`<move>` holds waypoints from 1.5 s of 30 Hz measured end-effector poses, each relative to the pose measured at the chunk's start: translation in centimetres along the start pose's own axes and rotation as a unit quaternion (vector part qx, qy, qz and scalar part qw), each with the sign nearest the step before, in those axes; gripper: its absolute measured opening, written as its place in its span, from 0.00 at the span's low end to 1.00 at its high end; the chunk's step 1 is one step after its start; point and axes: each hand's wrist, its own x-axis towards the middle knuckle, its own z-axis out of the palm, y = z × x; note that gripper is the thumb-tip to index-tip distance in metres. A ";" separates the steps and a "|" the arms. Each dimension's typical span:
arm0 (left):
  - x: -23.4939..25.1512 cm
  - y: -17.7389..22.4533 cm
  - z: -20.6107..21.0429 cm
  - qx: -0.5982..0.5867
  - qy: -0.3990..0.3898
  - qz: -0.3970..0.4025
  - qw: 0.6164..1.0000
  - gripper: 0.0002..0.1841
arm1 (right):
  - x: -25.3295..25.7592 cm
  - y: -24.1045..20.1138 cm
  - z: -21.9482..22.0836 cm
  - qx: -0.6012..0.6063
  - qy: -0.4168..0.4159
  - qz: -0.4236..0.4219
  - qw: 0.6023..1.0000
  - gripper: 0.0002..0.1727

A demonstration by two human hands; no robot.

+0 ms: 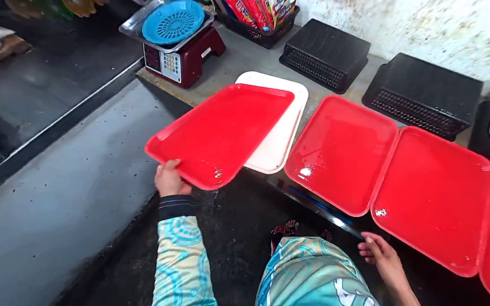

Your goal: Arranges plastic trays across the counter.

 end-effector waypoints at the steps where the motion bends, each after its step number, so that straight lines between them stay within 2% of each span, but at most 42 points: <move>1: -0.1 0.5 -0.8 -0.017 0.000 0.004 1.000 0.17 | 0.3 -1.6 1.2 0.005 -0.021 -0.018 1.000 0.19; 5: -2.1 1.7 -1.2 -0.086 -0.021 0.019 0.996 0.16 | 1.9 -9.1 7.0 0.021 -0.133 -0.077 0.988 0.21; 9: -4.6 1.8 0.6 -0.117 -0.023 0.021 0.993 0.16 | 2.6 -15.3 12.3 0.020 -0.226 -0.116 0.967 0.21; 12: -5.2 0.7 1.5 -0.131 -0.028 0.049 0.990 0.23 | 2.4 -18.2 14.5 0.039 -0.264 -0.141 0.954 0.21; 15: -5.2 -0.4 1.9 -0.127 -0.041 0.085 0.987 0.25 | 2.4 -19.1 15.5 0.050 -0.277 -0.142 0.949 0.21; 20: -5.1 -1.3 2.5 -0.116 -0.070 0.119 0.984 0.26 | 2.8 -17.5 14.7 0.077 -0.263 -0.108 0.956 0.21; 26: -5.0 -0.7 4.1 -0.094 -0.081 0.176 0.977 0.26 | 2.7 -15.5 12.8 0.101 -0.212 -0.088 0.968 0.20; 32: -2.2 1.1 3.2 -0.069 -0.059 0.217 0.972 0.25 | 2.0 -9.7 8.3 0.121 -0.081 -0.050 0.988 0.20; 35: -1.4 1.6 2.4 -0.084 -0.068 0.176 0.978 0.25 | 0.9 -5.8 5.9 0.156 -0.006 0.011 0.988 0.20; 37: -0.9 1.0 1.7 -0.112 -0.105 0.120 0.981 0.19 | 0.2 -3.3 4.6 0.182 0.033 0.049 0.982 0.20; 39: -0.6 -0.4 1.5 -0.133 -0.146 0.068 0.978 0.14 | -0.5 -1.3 3.6 0.206 0.064 0.077 0.973 0.19; 45: -2.1 -5.9 2.9 -0.131 -0.187 -0.019 0.973 0.15 | -1.4 1.1 2.2 0.276 0.134 0.128 0.943 0.19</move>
